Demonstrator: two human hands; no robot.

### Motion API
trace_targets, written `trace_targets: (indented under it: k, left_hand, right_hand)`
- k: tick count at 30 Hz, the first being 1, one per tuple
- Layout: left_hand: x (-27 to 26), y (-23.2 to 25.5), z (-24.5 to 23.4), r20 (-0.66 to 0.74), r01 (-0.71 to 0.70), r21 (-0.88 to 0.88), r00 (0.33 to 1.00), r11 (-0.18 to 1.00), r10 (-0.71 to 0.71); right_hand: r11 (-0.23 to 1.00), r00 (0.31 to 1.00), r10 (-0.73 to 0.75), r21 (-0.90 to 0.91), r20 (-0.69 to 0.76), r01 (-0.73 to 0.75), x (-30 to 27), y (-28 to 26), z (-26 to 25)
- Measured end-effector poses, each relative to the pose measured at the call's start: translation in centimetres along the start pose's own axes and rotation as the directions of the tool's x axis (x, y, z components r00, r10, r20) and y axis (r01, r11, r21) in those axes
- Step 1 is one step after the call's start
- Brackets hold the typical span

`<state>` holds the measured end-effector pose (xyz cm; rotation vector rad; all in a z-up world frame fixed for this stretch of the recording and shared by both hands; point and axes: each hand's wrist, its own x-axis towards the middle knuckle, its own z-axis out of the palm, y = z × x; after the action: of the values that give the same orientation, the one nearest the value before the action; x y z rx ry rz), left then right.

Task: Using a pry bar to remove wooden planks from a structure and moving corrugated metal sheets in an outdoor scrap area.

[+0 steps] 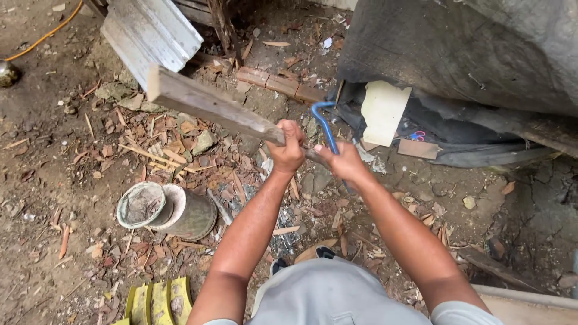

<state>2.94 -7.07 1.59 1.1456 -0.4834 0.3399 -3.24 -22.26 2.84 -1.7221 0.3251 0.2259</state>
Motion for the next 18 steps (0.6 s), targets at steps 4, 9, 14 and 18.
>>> trace_targets:
  k: [4, 9, 14, 18]
  left_hand:
    - [1.3, -1.1, -1.1, -0.176, -0.018, 0.023, 0.984, 1.000, 0.022]
    - [2.3, -1.8, -1.7, -0.311, 0.011, 0.139, 0.950, 0.990, 0.033]
    - [2.9, -1.7, -0.9, -0.345, 0.003, 0.112, 0.938, 0.994, 0.036]
    - [2.9, -0.3, -0.7, -0.297, -0.017, 0.138, 0.953, 0.990, 0.057]
  right_hand:
    - [0.950, 0.952, -0.172, -0.297, -0.253, 0.092, -1.5, 2.4, -0.1]
    - [0.827, 0.789, -0.531, -0.393, -0.309, 0.403, -5.5, 1.2, 1.5]
    - [0.690, 0.945, -0.319, -0.703, -0.080, 0.173, -4.1, 4.0, 1.4]
    - [0.812, 0.890, -0.426, -0.503, -0.165, 0.296, -4.7, 2.1, 0.7]
